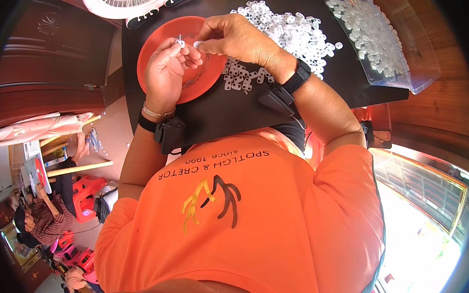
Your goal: Assembling small white plastic components by joining them with small metal rings/clips by hand.
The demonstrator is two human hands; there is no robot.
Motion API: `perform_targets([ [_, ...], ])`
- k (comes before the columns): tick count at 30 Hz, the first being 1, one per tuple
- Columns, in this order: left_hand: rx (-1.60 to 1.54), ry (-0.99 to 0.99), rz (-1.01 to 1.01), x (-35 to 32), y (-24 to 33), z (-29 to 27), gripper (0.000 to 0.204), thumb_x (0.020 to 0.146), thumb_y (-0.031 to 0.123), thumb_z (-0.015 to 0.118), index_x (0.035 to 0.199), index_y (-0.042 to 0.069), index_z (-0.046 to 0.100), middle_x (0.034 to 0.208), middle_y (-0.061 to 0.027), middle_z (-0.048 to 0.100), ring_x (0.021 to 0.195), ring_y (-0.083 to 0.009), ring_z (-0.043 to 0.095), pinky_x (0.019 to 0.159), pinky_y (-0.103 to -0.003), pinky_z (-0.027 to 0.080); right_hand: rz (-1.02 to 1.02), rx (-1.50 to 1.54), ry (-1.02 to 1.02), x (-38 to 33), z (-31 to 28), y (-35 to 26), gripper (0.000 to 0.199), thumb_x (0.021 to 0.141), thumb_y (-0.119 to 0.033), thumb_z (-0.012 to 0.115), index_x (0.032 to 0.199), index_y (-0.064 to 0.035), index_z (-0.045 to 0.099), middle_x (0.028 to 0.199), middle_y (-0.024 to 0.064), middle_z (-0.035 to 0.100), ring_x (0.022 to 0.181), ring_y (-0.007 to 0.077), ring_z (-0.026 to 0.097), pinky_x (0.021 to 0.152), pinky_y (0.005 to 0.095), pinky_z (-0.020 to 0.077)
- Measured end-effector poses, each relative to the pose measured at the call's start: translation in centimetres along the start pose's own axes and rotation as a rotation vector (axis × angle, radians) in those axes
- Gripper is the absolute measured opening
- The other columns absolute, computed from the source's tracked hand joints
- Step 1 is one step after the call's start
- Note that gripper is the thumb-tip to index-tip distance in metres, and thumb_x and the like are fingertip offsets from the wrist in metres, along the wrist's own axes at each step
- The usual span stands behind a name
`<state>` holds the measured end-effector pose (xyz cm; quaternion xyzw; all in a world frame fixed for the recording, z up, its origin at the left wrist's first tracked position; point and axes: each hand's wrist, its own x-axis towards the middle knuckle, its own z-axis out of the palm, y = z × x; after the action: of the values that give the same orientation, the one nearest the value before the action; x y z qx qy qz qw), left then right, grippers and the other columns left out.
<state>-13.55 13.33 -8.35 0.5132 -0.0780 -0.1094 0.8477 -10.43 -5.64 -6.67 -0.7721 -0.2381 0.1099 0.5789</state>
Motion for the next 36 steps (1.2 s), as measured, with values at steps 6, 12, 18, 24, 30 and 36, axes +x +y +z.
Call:
perform_targets([
  [6,0.251,0.080,-0.052,-0.5,0.1,0.8,0.020,0.088,0.019,0.050,0.079,0.003,0.058,0.074,-0.0061,0.062,0.066,-0.0125,0.058,0.062,-0.024,0.044,0.088,0.314,0.036,0.3,-0.6,0.5,0.018,0.083,-0.012,0.066,0.097,0.0009,0.064,0.079,0.0045,0.066,0.073,0.0085,0.061,0.065,0.0221,0.0499],
  [12,0.301,0.104,-0.042,-0.6,0.2,1.2,0.020,0.088,0.020,0.050,0.078,0.004,0.058,0.071,-0.0040,0.061,0.063,-0.0105,0.056,0.061,-0.023,0.043,0.072,0.286,-0.020,0.4,-0.3,0.7,0.022,0.085,-0.014,0.065,0.099,0.0023,0.062,0.080,0.0049,0.065,0.072,0.0094,0.062,0.065,0.0224,0.0506],
  [18,0.325,0.107,-0.045,-0.7,0.4,1.3,0.020,0.088,0.019,0.050,0.076,0.004,0.057,0.069,-0.0030,0.059,0.061,-0.0097,0.055,0.058,-0.022,0.042,0.083,0.284,-0.030,0.3,-0.5,0.4,0.023,0.087,-0.017,0.063,0.100,0.0013,0.061,0.080,0.0048,0.065,0.072,0.0095,0.062,0.064,0.0222,0.0504],
  [24,0.377,0.069,-0.048,-0.6,0.4,1.1,0.020,0.087,0.017,0.051,0.072,0.005,0.055,0.063,-0.0006,0.055,0.056,-0.0078,0.050,0.053,-0.021,0.037,0.193,0.214,-0.145,0.4,-1.3,0.0,0.026,0.091,-0.026,0.058,0.098,-0.0007,0.061,0.077,0.0022,0.064,0.068,0.0085,0.059,0.062,0.0220,0.0468],
  [30,0.405,0.028,-0.057,-0.7,0.2,1.1,0.020,0.087,0.015,0.051,0.070,0.005,0.053,0.061,0.0003,0.052,0.055,-0.0068,0.046,0.052,-0.021,0.035,0.183,0.171,-0.181,0.2,-1.7,0.3,0.025,0.088,-0.029,0.061,0.090,-0.0038,0.064,0.073,0.0004,0.063,0.066,0.0079,0.057,0.059,0.0210,0.0446],
  [36,0.417,-0.009,-0.090,-0.6,0.4,1.2,0.021,0.087,0.015,0.050,0.068,0.004,0.051,0.061,-0.0002,0.051,0.056,-0.0073,0.046,0.052,-0.022,0.035,0.203,0.134,-0.226,0.2,-1.9,-0.2,0.026,0.086,-0.030,0.062,0.086,-0.0046,0.065,0.071,-0.0006,0.062,0.065,0.0077,0.056,0.059,0.0216,0.0443],
])
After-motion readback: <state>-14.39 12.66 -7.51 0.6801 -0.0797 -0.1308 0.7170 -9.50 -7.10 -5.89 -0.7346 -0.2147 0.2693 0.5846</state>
